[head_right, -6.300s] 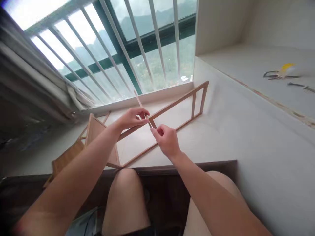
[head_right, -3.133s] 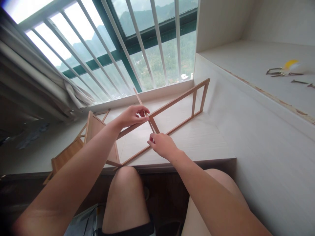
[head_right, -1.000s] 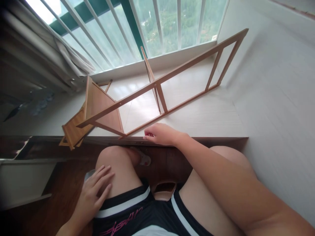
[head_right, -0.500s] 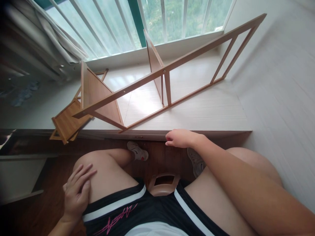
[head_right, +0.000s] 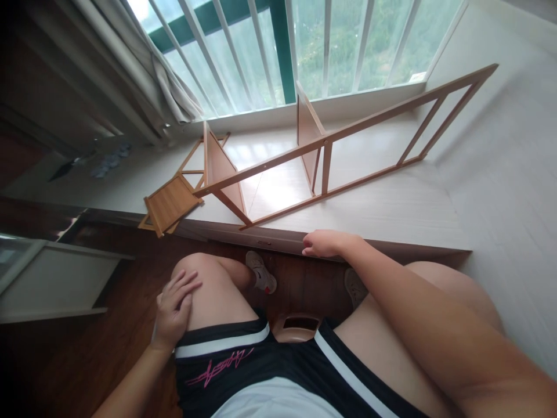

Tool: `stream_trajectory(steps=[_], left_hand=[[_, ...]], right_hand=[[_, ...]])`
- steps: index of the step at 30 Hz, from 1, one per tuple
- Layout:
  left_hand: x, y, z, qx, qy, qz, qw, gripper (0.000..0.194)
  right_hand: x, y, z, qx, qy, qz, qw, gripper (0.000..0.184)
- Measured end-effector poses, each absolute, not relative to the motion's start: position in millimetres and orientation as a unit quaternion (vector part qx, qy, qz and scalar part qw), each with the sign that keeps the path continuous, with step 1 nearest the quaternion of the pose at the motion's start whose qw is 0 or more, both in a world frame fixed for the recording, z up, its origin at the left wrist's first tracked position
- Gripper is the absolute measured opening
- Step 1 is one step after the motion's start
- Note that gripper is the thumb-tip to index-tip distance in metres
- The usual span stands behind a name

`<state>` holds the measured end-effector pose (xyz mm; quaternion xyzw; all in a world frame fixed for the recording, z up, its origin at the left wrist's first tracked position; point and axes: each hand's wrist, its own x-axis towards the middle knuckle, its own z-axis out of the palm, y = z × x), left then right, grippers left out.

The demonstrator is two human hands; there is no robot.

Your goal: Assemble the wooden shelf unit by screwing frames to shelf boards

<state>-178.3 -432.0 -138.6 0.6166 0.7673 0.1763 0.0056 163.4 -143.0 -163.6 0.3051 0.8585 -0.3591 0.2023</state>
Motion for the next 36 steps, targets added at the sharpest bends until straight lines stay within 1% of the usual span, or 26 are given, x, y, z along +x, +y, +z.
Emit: stream_trajectory(steps=[8, 14, 16, 19, 22, 25, 28, 33, 36], left_hand=[[-172.3, -429.9, -144.3, 0.616, 0.764, 0.190, 0.024, 0.032], [-171.5, -417.6, -142.7, 0.626, 0.754, 0.197, 0.018, 0.031], [-169.6, -419.3, -137.7, 0.629, 0.756, 0.183, 0.008, 0.030], [-165.1, -428.7, -130.1, 0.628, 0.764, 0.147, -0.015, 0.030], [-164.9, -438.3, -129.3, 0.631, 0.764, 0.131, -0.034, 0.029], [-174.1, -440.6, -136.9, 0.631, 0.765, 0.126, -0.033, 0.030], [-186.8, -437.0, -145.3, 0.622, 0.766, 0.155, -0.043, 0.029], [-193.1, -428.0, -148.6, 0.616, 0.771, 0.158, -0.030, 0.030], [-188.3, -420.0, -145.2, 0.627, 0.762, 0.163, -0.023, 0.031]], right_hand=[[172.8, -152.1, -176.6, 0.303, 0.853, -0.379, 0.192, 0.032], [202.2, -152.7, -179.7, 0.330, 0.833, -0.387, 0.217, 0.034], [207.1, -149.8, -179.6, 0.342, 0.822, -0.397, 0.222, 0.036], [205.6, -145.6, -180.1, 0.348, 0.818, -0.414, 0.197, 0.038], [195.4, -143.8, -184.2, 0.339, 0.833, -0.397, 0.185, 0.036], [180.6, -142.8, -195.0, 0.316, 0.850, -0.362, 0.217, 0.034], [165.1, -138.8, -209.1, 0.295, 0.847, -0.358, 0.261, 0.034], [144.8, -130.6, -219.9, 0.280, 0.835, -0.385, 0.277, 0.035], [138.7, -130.7, -217.5, 0.263, 0.845, -0.372, 0.278, 0.035]])
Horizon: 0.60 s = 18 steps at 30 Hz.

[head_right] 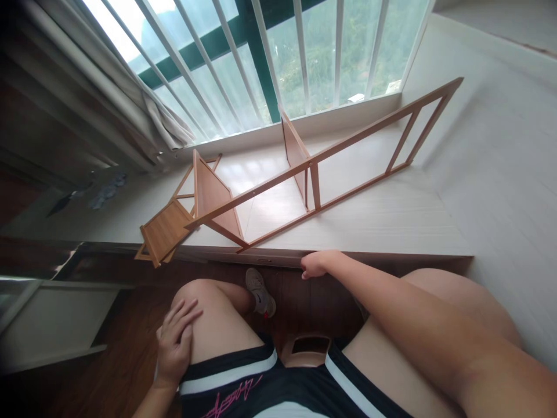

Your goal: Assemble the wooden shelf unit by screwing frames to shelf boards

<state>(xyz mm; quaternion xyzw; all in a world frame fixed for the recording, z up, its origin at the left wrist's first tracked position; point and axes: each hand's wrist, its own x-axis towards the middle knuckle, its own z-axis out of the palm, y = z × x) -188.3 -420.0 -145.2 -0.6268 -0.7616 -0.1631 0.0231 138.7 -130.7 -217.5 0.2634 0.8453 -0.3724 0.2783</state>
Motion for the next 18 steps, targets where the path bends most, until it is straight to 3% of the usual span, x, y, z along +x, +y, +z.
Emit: stream_trajectory(steps=[18], left_hand=[[-142.2, -409.4, -130.4, -0.683, -0.704, -0.196, -0.016, 0.029]], right_hand=[[180.1, -169.2, -189.7, 0.300, 0.859, -0.345, 0.229, 0.042]])
